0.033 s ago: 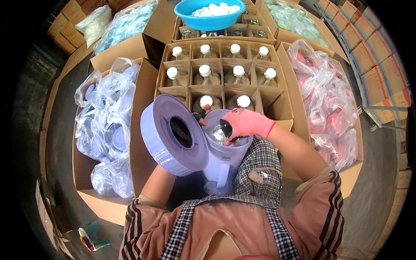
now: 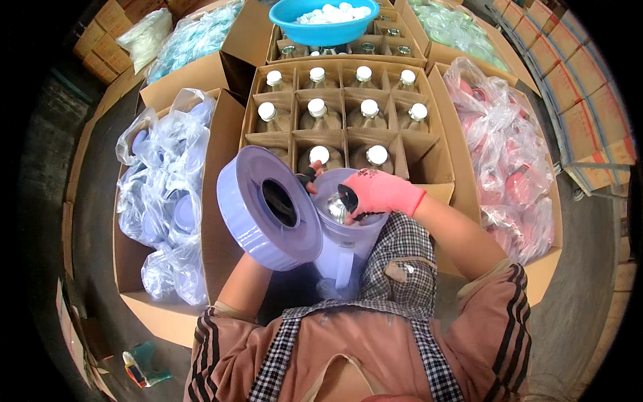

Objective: The person sits on the floor in a warehouse and packs plastic pitchers into cardboard boxes. They remove pitchers from plastic bags, inspect them, and place them into boxes alongside other items like glass jars. The person handles both purple and pink pitchers, ensuring they are properly placed within the packaging.

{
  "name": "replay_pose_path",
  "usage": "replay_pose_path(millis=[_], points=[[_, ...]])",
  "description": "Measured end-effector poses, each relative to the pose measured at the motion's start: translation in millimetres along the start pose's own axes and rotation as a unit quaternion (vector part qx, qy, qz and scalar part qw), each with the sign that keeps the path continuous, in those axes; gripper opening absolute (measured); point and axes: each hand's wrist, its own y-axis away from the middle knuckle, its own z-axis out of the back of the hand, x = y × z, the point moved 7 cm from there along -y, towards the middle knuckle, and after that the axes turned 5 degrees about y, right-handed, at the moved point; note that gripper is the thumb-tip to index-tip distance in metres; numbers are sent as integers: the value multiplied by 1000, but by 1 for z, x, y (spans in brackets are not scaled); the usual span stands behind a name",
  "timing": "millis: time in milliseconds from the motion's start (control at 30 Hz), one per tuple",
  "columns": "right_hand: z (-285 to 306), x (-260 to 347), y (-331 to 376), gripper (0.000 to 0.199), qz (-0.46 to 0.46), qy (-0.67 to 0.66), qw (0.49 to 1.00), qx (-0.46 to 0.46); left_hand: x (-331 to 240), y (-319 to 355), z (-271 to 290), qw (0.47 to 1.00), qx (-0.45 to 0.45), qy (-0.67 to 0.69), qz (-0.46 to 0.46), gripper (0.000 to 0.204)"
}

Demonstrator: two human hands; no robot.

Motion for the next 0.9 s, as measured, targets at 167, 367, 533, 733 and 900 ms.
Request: replay_pose_path(millis=[167,367,533,733,900], points=[[18,-44,30,36,-65,-453,831,-318,-15,-8,27,950,-5,-274,-152,43],[6,-94,12,55,89,-742,565,-348,-66,-49,11,872,-118,-318,-354,27],[49,-108,-14,58,147,-723,566,-368,-32,-79,-37,684,130,-629,-345,53],[-40,-104,-8,48,84,-653,681,-319,8,-47,25,882,130,-452,-39,105],[-45,-82,25,67,173,-521,737,-394,13,-22,27,799,146,-573,-109,123]])
